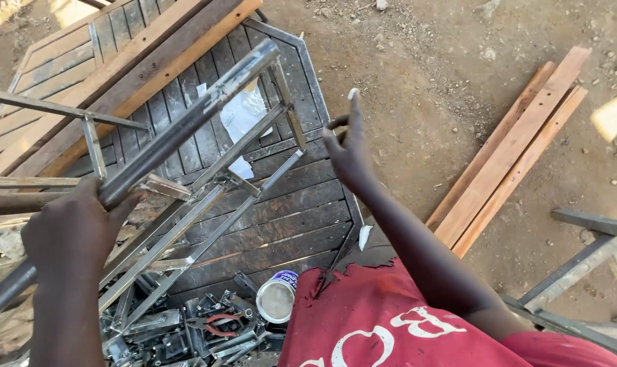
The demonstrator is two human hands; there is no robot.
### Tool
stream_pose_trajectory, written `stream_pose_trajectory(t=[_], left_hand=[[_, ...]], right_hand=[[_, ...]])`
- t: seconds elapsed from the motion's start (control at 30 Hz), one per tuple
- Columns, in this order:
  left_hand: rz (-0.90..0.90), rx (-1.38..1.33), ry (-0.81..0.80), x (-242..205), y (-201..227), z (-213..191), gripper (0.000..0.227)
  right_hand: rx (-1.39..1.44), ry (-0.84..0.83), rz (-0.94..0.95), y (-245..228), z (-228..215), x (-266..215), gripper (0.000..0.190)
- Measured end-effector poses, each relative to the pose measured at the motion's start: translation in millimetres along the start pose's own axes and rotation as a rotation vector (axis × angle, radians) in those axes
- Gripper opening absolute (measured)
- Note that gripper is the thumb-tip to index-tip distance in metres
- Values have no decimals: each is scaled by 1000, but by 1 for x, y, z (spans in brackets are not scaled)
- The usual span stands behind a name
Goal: Assembling a metal frame by manually positioning and fitting metal bars together on a fabrication floor.
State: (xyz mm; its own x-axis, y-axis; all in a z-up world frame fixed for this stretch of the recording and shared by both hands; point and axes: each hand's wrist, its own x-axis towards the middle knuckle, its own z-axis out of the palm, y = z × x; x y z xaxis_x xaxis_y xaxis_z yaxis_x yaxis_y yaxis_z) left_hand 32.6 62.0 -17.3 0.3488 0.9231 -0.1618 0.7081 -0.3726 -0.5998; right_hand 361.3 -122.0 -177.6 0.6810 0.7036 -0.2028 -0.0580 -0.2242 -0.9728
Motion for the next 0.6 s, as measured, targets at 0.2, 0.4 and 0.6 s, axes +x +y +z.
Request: stream_pose_trajectory(t=[0.2,0.4,0.6], left_hand=[[2,-95,43,27,-7,6,67],[28,-194,23,30,-9,-1,66],[23,-149,32,32,-9,0,70]], right_hand=[[-289,-89,8,-36,69,6,98],[-541,-10,-143,-56,102,28,100],[-645,-47,-19,-81,116,38,100]])
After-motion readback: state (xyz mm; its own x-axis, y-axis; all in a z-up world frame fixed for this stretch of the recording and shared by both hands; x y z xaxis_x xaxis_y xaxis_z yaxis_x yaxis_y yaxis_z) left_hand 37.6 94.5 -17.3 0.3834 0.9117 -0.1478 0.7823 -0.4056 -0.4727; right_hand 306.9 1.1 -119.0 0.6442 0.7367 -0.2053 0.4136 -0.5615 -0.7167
